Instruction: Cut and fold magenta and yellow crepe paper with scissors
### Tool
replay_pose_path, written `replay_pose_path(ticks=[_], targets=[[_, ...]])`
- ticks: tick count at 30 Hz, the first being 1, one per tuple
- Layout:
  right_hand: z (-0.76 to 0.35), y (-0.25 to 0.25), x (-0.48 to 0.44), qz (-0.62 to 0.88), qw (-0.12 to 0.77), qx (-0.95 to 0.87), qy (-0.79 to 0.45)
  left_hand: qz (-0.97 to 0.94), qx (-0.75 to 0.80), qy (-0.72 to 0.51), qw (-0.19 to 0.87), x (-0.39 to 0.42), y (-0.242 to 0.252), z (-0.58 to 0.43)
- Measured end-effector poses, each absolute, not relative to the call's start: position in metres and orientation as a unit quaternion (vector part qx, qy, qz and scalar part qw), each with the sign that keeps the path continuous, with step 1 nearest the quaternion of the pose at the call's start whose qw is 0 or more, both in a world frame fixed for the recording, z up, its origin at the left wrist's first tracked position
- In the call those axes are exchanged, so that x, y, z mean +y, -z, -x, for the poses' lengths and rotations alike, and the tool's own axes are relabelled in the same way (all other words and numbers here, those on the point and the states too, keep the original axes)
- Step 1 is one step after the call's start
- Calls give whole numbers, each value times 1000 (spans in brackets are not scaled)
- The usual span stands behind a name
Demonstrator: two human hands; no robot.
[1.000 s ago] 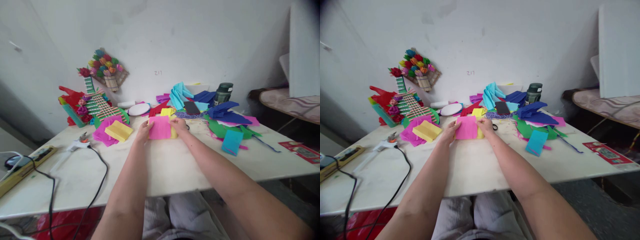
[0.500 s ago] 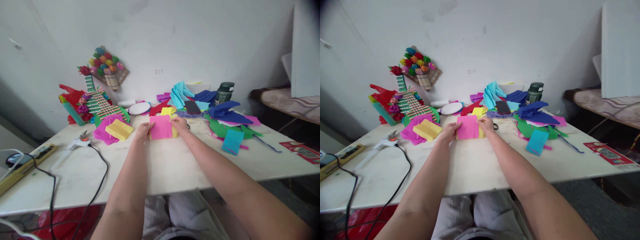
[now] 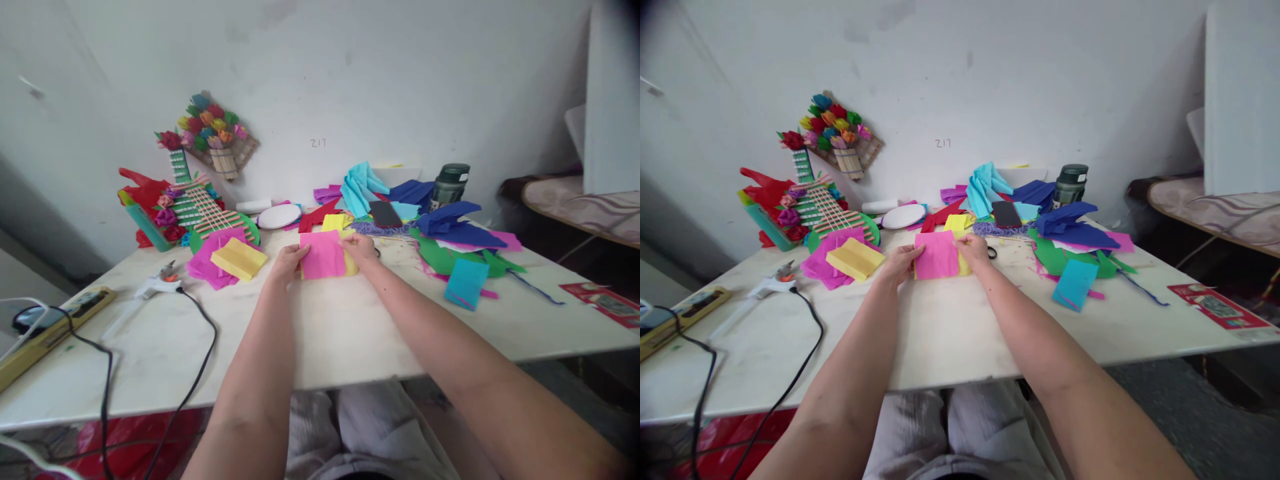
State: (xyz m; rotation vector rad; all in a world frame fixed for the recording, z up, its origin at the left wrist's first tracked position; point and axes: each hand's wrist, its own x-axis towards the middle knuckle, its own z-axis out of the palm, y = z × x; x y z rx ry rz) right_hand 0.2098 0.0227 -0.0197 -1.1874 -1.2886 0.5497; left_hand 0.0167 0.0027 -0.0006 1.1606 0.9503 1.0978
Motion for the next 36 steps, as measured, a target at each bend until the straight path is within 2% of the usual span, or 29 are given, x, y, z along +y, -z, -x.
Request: replay_pose_path(ticks=[8,14,28,36], targets=[[-210,17,20,538,586,-564,-223,-508,421,-472,585,3,0,-16],[-210,22,24,496,620,-561,-233,-522,426,-496,548,10,5,-14],[-205,8,13,419,666,-440,-432,-579,409,-511,485,10,3,-14],[-209,4,7,363,605,-458,-540,-584,398,-518,481,12,5,-14]])
